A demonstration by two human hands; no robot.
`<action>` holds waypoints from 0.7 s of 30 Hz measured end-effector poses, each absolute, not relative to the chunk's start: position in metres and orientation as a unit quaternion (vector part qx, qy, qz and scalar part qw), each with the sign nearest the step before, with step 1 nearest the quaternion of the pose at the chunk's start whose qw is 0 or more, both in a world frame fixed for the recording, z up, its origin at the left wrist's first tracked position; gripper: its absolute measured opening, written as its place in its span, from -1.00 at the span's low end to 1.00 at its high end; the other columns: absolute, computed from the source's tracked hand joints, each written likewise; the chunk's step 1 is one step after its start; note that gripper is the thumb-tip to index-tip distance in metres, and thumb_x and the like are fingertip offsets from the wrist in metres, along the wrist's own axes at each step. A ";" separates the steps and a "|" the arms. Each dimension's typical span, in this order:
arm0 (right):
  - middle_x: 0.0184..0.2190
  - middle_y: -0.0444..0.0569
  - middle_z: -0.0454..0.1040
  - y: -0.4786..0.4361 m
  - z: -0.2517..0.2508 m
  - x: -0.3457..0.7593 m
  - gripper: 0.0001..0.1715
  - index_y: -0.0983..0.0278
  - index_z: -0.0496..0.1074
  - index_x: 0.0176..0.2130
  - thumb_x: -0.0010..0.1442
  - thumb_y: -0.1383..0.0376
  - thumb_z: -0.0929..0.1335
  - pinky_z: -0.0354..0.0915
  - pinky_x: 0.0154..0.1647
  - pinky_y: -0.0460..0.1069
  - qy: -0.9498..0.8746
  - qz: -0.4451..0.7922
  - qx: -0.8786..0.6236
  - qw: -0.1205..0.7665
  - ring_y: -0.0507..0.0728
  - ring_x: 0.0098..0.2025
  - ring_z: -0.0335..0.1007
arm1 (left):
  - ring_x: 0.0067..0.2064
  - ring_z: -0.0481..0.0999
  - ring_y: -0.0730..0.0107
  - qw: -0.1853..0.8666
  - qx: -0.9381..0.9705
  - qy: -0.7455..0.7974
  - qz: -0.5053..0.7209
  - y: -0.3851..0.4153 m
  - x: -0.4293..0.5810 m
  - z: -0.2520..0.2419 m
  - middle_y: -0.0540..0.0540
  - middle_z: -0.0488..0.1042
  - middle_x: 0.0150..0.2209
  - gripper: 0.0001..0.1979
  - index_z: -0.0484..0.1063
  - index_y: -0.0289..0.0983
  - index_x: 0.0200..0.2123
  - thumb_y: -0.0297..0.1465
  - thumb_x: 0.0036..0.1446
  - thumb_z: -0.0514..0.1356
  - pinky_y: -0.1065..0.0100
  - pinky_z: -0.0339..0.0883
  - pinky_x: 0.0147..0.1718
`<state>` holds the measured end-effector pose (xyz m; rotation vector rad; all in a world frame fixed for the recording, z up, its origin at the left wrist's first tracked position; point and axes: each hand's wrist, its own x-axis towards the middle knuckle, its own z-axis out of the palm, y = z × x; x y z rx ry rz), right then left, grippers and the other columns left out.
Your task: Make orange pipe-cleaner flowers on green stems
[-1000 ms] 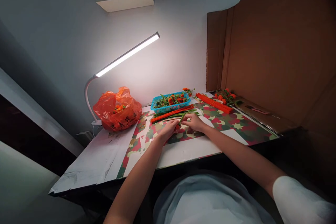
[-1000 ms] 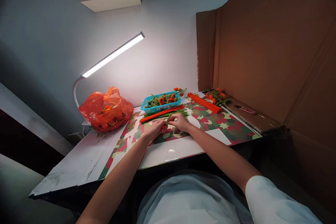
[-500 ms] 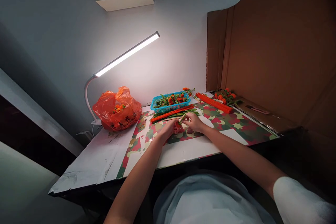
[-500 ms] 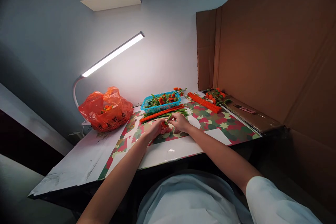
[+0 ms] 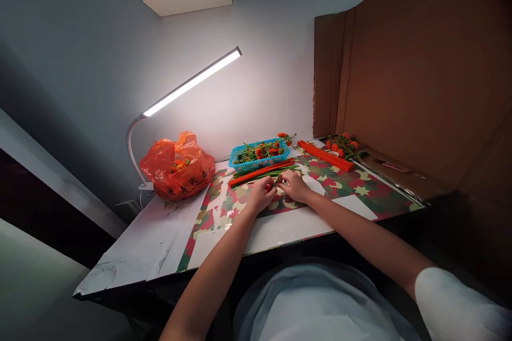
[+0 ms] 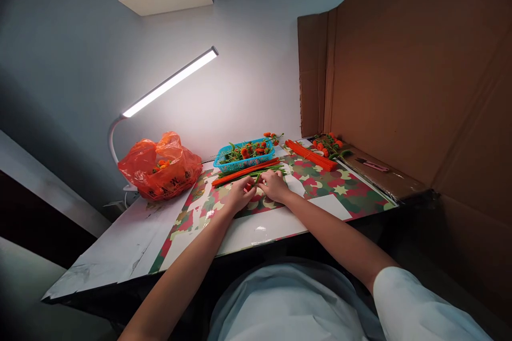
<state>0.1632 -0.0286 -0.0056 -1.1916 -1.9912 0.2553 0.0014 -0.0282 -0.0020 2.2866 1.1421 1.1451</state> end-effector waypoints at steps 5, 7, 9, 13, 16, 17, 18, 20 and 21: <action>-0.42 -0.09 0.48 -0.032 0.000 0.169 -0.91 0.25 0.47 -0.39 0.17 0.35 0.37 0.02 -0.11 0.05 -0.804 0.116 -0.412 0.413 0.10 -0.28 0.31 | -0.56 0.21 0.56 0.374 0.752 0.386 0.380 -0.026 -0.003 -0.001 0.09 0.25 -0.57 -0.89 0.30 -0.27 -0.47 -0.35 -0.05 0.10 0.48 0.08 -0.56; -0.42 -0.09 0.49 -0.033 0.003 0.169 -0.90 0.23 0.49 -0.39 0.16 0.35 0.36 0.04 -0.12 0.04 -0.805 0.129 -0.400 0.418 0.10 -0.28 0.31 | -0.59 0.18 0.59 0.446 0.726 0.378 0.363 -0.026 -0.004 -0.001 0.10 0.23 -0.57 -0.84 0.29 -0.27 -0.47 -0.29 -0.05 0.13 0.49 0.07 -0.59; -0.40 -0.08 0.50 -0.034 0.005 0.170 -0.89 0.22 0.51 -0.38 0.16 0.36 0.36 0.07 -0.14 0.02 -0.802 0.138 -0.396 0.426 0.11 -0.27 0.31 | -0.61 0.16 0.62 0.493 0.695 0.378 0.363 -0.026 -0.005 0.001 0.09 0.25 -0.55 -0.81 0.30 -0.27 -0.46 -0.25 -0.06 0.16 0.50 0.05 -0.62; -0.39 -0.06 0.52 -0.036 0.007 0.171 -0.88 0.20 0.53 -0.35 0.18 0.29 0.35 0.08 -0.10 0.05 -0.802 0.142 -0.395 0.424 0.13 -0.25 0.31 | -0.58 0.20 0.63 0.579 0.627 0.369 0.368 -0.029 -0.005 0.006 0.03 0.31 -0.46 -0.79 0.32 -0.29 -0.48 -0.28 -0.14 0.23 0.51 0.01 -0.65; -0.36 -0.05 0.53 -0.036 0.007 0.171 -0.82 0.19 0.53 -0.36 0.20 0.22 0.34 0.08 -0.06 0.07 -0.809 0.159 -0.375 0.423 0.15 -0.21 0.31 | -0.55 0.28 0.58 0.662 0.550 0.371 0.348 -0.029 -0.006 0.009 0.01 0.31 -0.47 -0.80 0.31 -0.29 -0.47 -0.34 -0.21 0.24 0.52 -0.01 -0.66; -0.36 -0.05 0.53 -0.035 0.006 0.170 -0.81 0.19 0.53 -0.37 0.20 0.21 0.34 0.10 -0.07 0.06 -0.808 0.168 -0.366 0.429 0.15 -0.21 0.31 | -0.55 0.30 0.56 0.686 0.526 0.374 0.337 -0.029 -0.006 0.009 0.01 0.31 -0.48 -0.80 0.31 -0.29 -0.46 -0.36 -0.22 0.23 0.52 -0.01 -0.66; -0.38 -0.06 0.52 -0.035 0.006 0.170 -0.82 0.19 0.54 -0.37 0.19 0.21 0.34 0.13 -0.09 0.05 -0.807 0.179 -0.359 0.434 0.14 -0.22 0.31 | -0.55 0.33 0.54 0.705 0.506 0.376 0.325 -0.028 -0.006 0.009 0.01 0.32 -0.50 -0.80 0.31 -0.29 -0.44 -0.37 -0.22 0.22 0.52 0.01 -0.66; -0.39 -0.07 0.50 -0.034 0.004 0.169 -0.84 0.19 0.54 -0.37 0.17 0.24 0.35 0.16 -0.15 0.02 -0.800 0.199 -0.354 0.442 0.13 -0.24 0.31 | -0.54 0.37 0.50 0.727 0.486 0.377 0.304 -0.026 -0.006 0.010 0.01 0.31 -0.52 -0.81 0.31 -0.29 -0.43 -0.37 -0.19 0.21 0.51 0.05 -0.66; -0.39 -0.07 0.50 -0.033 0.003 0.168 -0.86 0.19 0.54 -0.37 0.16 0.27 0.35 0.17 -0.17 0.01 -0.794 0.204 -0.360 0.445 0.12 -0.24 0.32 | -0.54 0.38 0.48 0.728 0.485 0.379 0.302 -0.026 -0.005 0.010 0.01 0.31 -0.53 -0.82 0.30 -0.30 -0.43 -0.35 -0.16 0.20 0.51 0.08 -0.65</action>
